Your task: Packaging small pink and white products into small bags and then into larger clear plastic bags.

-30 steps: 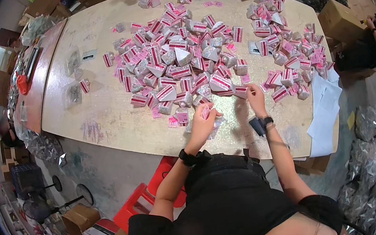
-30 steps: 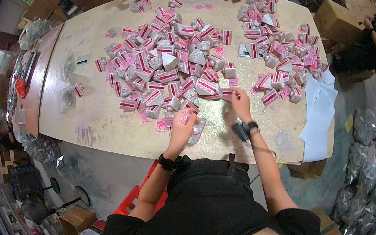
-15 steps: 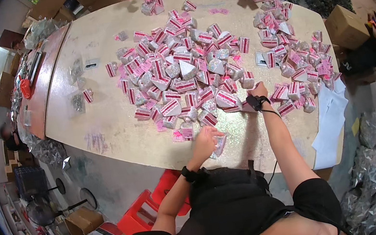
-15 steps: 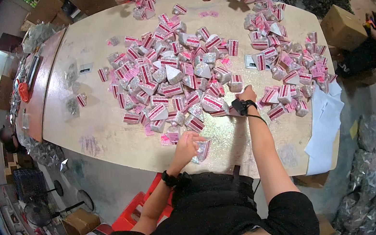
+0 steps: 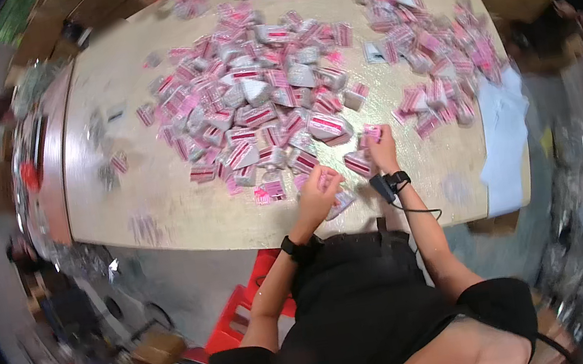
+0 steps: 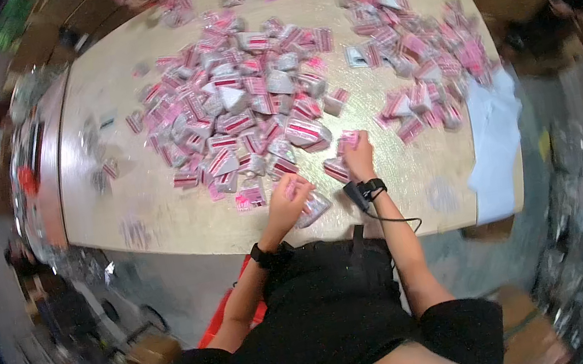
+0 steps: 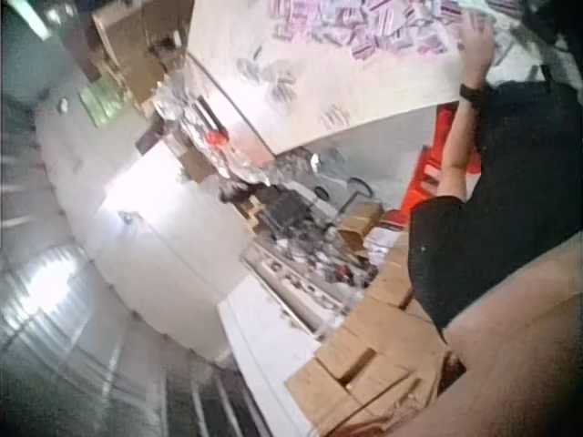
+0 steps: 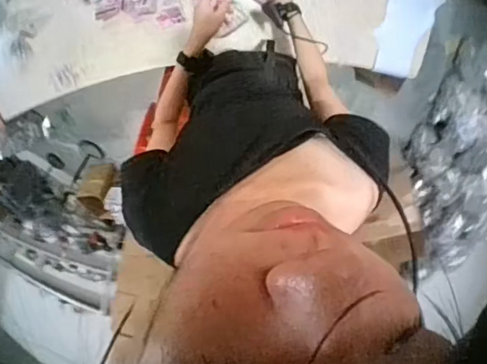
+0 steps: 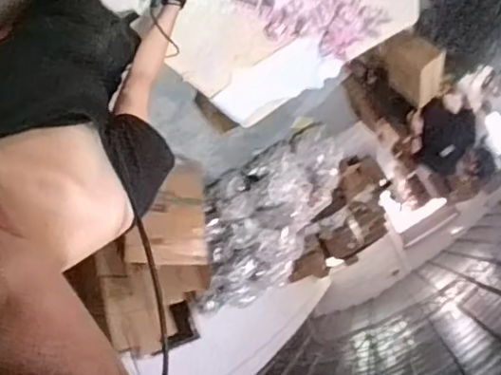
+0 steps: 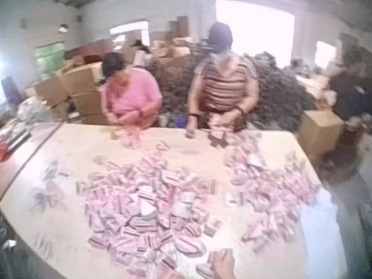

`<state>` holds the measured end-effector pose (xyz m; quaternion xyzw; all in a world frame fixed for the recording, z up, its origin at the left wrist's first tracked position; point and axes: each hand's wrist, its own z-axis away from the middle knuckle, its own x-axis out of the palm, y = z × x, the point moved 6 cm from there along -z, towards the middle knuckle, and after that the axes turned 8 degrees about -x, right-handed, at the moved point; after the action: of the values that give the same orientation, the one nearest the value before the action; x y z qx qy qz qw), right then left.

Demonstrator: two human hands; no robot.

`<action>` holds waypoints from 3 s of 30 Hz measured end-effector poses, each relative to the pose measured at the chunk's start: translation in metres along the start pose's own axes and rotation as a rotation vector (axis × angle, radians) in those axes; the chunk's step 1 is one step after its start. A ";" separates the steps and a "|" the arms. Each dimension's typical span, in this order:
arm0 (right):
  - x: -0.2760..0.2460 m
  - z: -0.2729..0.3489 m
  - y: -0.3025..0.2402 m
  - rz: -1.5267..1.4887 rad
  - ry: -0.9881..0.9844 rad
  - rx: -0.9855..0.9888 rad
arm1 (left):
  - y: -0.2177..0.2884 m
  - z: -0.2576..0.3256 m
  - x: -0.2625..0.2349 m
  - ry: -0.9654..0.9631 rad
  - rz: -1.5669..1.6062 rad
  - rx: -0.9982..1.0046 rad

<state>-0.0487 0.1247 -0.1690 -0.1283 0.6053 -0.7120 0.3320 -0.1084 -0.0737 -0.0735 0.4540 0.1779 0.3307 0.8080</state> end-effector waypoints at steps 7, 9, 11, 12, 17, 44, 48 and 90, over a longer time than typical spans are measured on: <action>-0.014 0.087 -0.094 0.091 -0.379 -0.482 | 0.035 0.019 0.010 0.067 -0.035 0.157; -0.017 0.084 -0.108 -0.036 -0.217 -0.636 | 0.027 0.017 -0.006 0.112 0.050 -0.010; -0.011 0.090 -0.130 0.085 -0.271 -0.641 | 0.038 0.015 -0.008 0.089 0.057 0.059; -0.016 0.100 -0.144 0.118 -0.288 -0.687 | 0.045 0.014 0.000 -0.117 0.031 -0.042; -0.010 0.118 -0.180 0.019 -0.168 -0.803 | 0.079 0.004 -0.001 -0.303 -0.080 0.085; 0.043 0.064 -0.158 -0.275 -0.170 -0.701 | 0.076 -0.062 -0.010 -0.326 0.021 -0.065; 0.049 0.066 -0.153 -0.074 -0.496 -0.722 | 0.085 -0.034 0.006 -0.122 -0.269 0.027; -0.002 0.023 0.024 1.010 -0.091 -0.633 | -0.017 0.012 -0.014 -0.180 0.000 -0.094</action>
<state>-0.0256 0.1069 -0.1858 0.0520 0.7593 -0.2447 0.6007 -0.1053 -0.0977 -0.0816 0.4434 0.0889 0.2968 0.8411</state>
